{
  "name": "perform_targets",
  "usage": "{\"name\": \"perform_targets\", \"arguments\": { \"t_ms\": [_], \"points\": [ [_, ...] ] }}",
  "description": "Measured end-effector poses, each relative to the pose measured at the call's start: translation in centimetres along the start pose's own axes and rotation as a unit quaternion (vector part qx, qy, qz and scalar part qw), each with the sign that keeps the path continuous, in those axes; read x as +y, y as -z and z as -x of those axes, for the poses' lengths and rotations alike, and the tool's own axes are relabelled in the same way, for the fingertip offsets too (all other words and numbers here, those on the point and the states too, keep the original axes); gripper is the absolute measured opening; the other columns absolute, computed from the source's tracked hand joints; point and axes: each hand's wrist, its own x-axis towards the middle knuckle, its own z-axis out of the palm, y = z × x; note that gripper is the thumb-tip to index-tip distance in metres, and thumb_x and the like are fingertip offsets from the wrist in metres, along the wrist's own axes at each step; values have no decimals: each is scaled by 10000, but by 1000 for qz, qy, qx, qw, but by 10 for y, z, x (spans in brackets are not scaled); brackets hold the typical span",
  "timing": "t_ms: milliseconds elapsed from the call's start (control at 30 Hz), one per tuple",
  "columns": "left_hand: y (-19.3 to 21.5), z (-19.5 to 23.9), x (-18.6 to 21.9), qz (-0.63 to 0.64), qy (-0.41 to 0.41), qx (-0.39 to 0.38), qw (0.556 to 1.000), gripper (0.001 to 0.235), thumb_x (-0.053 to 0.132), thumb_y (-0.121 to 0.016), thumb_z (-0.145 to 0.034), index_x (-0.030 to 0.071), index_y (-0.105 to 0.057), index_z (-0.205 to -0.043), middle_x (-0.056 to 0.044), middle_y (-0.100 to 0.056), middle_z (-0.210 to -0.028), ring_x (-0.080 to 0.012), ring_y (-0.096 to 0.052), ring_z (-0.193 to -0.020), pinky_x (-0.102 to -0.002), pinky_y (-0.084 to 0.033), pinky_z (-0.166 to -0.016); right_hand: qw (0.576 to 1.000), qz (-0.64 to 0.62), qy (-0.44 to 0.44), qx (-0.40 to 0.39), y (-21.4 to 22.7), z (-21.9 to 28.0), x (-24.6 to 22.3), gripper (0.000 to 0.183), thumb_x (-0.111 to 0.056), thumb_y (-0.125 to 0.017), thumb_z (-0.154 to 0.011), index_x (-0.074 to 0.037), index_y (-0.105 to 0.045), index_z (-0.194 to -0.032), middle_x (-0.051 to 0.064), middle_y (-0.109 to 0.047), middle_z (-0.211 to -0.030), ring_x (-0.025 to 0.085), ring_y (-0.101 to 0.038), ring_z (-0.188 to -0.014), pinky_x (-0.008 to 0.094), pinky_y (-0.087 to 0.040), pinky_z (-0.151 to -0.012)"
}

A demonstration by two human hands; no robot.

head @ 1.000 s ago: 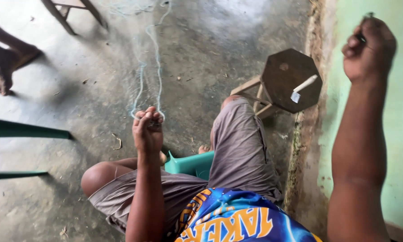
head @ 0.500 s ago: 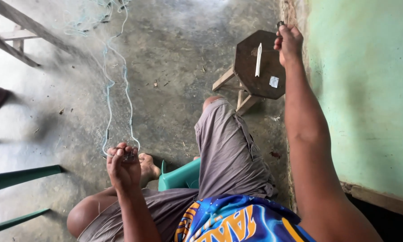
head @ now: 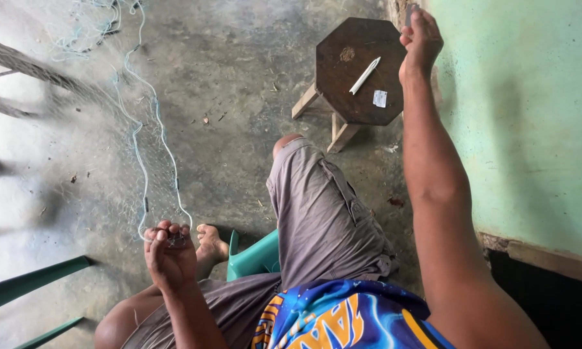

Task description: The person sits on a plastic stool and repairs a fishing net by hand. They use a small white tool to thread and tie sections of the net, repeatedly picking up and placing the tool on a nearby wooden stool.

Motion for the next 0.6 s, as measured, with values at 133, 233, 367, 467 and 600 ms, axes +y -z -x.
{"name": "perform_targets", "arguments": {
  "t_ms": [133,233,367,467,600],
  "points": [
    [0,2,1,6,-5,-8,1000,122,60,-698,-928,176,-659,-925,-33,-672,-1062,-147,-653,-917,-339,-510,-897,996,57,6,-63,-5,7,14,224,-61,-694,-941,-24,-762,-1152,37,-736,-814,53,-644,-626,135,-546,-490],
    [-4,5,2,15,-14,-20,1000,117,56,-677,-937,171,-661,-949,-33,-685,-1073,-157,-657,-938,-360,-505,-911,962,207,45,-175,-9,23,43,103,-32,-654,-983,-87,-741,-989,38,-766,-906,49,-675,-712,109,-595,-620],
    [-16,11,0,40,2,-9,999,131,47,-663,-921,168,-623,-953,-46,-663,-1043,-160,-640,-910,-364,-483,-902,951,238,141,-140,-5,-7,142,175,-204,-764,-869,-81,-773,-994,35,-751,-788,120,-693,-679,298,-569,-628],
    [-31,21,-3,61,12,4,998,158,50,-646,-906,166,-546,-947,-42,-631,-1023,-155,-613,-883,-376,-452,-895,969,189,124,-101,-15,40,120,155,-248,-735,-861,-108,-743,-927,14,-710,-757,108,-644,-644,281,-547,-591],
    [-44,30,-17,129,24,-87,988,153,65,-552,-964,197,-505,-903,-60,-729,-1115,-179,-719,-985,-401,-517,-973,963,4,-171,-207,-48,163,66,120,-240,-709,-913,-129,-683,-950,47,-641,-695,116,-619,-525,222,-535,-427]
  ]
}}
